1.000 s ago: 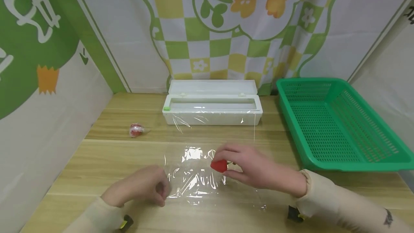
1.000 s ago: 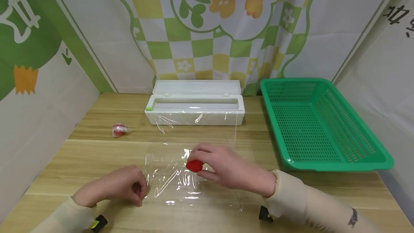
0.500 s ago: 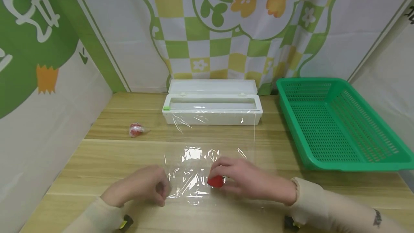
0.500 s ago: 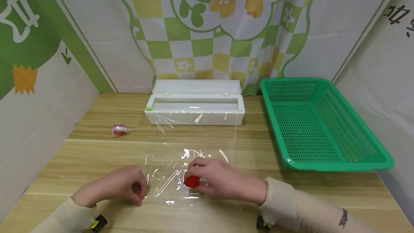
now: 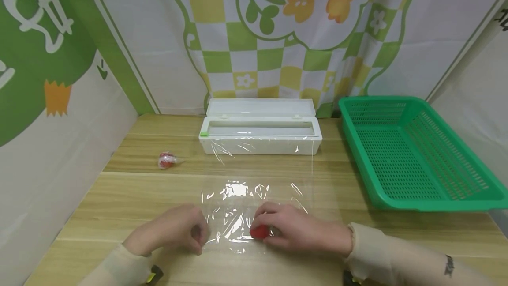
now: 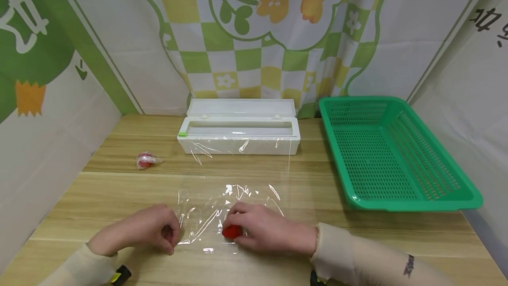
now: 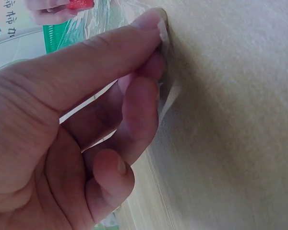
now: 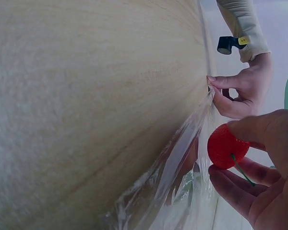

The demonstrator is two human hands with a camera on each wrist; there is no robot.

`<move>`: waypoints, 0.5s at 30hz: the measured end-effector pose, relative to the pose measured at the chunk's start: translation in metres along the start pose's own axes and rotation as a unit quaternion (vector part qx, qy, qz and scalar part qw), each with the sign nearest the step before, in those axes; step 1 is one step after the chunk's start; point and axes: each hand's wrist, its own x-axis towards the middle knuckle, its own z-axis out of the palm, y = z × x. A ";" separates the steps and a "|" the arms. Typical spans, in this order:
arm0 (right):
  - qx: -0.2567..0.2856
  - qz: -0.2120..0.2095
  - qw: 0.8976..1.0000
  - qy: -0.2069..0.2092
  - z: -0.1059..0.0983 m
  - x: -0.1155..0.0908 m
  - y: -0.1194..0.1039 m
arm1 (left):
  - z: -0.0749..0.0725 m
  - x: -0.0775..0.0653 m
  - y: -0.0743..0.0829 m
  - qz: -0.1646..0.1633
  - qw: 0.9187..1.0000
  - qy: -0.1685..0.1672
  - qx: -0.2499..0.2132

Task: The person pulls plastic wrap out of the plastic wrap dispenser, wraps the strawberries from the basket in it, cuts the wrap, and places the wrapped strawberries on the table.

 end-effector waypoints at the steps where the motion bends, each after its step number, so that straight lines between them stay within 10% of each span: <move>1: 0.000 0.003 1.000 -0.001 0.001 0.000 0.000 | 0.000 0.000 0.000 0.000 1.000 0.001 0.001; 15: -0.015 0.032 0.999 -0.006 0.006 -0.001 0.001 | -0.001 -0.002 0.002 0.004 1.000 0.007 0.011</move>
